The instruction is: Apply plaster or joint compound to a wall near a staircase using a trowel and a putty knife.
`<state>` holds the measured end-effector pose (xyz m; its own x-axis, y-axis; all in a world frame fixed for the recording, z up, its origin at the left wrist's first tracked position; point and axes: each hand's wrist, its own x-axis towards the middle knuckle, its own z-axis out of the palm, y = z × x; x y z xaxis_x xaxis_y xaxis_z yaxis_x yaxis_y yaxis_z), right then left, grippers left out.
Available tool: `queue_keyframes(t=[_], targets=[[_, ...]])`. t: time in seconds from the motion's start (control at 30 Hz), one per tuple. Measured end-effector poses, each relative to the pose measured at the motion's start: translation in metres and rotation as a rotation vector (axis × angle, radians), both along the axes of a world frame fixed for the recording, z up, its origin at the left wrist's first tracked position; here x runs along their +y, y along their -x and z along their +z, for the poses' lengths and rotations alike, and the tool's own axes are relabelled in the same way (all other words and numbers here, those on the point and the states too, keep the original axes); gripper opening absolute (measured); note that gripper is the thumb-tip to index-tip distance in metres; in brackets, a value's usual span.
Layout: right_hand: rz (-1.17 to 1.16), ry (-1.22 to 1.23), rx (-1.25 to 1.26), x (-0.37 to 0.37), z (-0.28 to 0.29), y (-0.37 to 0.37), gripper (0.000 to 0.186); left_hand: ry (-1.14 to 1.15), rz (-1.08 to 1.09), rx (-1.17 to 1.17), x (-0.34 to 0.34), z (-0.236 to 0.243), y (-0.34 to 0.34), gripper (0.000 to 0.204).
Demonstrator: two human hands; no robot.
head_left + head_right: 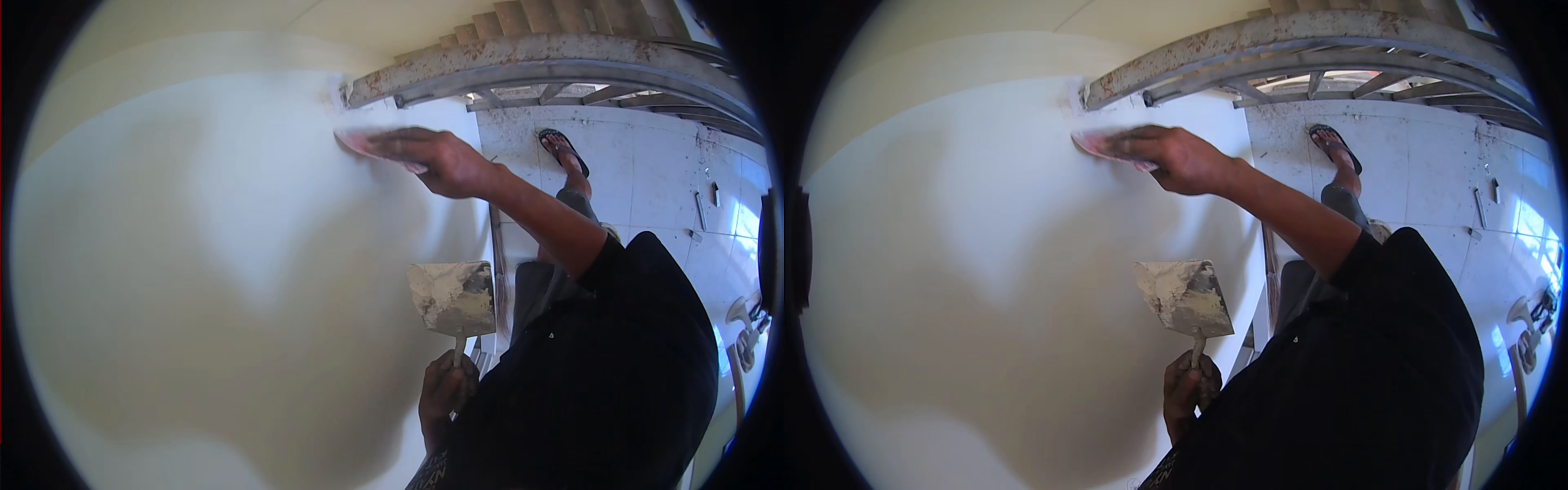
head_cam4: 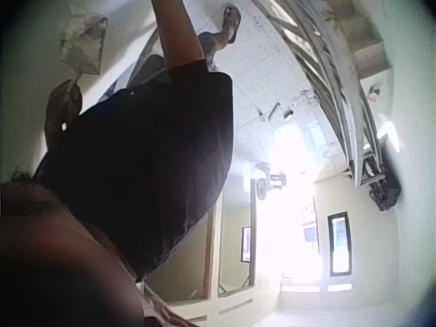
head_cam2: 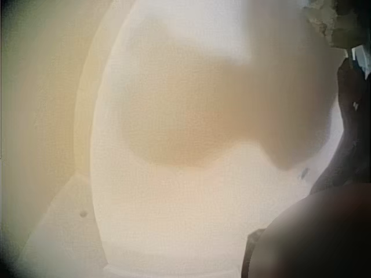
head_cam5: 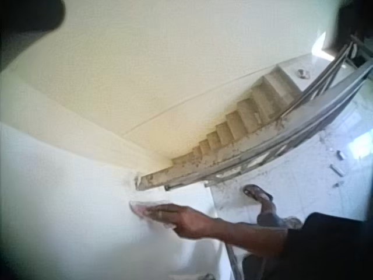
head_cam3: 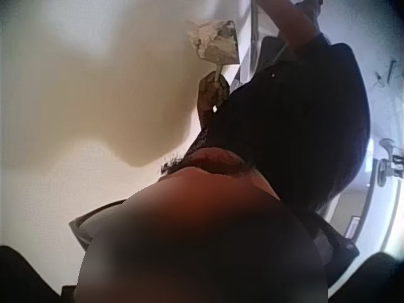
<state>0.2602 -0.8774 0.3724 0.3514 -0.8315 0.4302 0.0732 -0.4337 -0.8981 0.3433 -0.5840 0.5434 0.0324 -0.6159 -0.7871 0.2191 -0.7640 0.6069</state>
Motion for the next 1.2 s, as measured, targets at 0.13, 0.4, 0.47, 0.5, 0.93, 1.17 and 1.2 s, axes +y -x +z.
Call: queue_keyframes(t=[0.13, 0.4, 0.47, 0.5, 0.93, 1.17, 1.2], targets=[[0.101, -0.153, -0.058, 0.023, 0.005, 0.022, 0.069, 0.029, -0.034, 0.02, -0.002, 0.002, 0.001, 0.037], [-0.236, 0.017, -0.035, 0.031, -0.002, -0.02, 0.07, 0.066, -0.005, 0.005, -0.002, 0.006, 0.009, 0.034], [-0.254, 0.022, -0.018, 0.031, -0.004, -0.032, 0.072, 0.067, 0.005, 0.006, 0.001, 0.005, 0.009, 0.033], [-0.281, 0.024, -0.037, 0.03, -0.005, -0.038, 0.068, 0.051, 0.023, 0.018, 0.002, 0.005, 0.009, 0.033], [0.169, -0.112, 0.036, -0.001, 0.005, 0.046, 0.052, 0.114, 0.043, 0.052, 0.001, -0.012, 0.002, 0.036], [0.236, -0.599, -0.313, 0.035, 0.029, 0.134, 0.038, 0.164, 0.073, 0.166, -0.019, 0.011, 0.005, 0.032], [0.25, -0.6, -0.362, 0.037, 0.037, 0.147, 0.036, 0.141, 0.022, 0.186, -0.023, 0.015, 0.004, 0.032]])
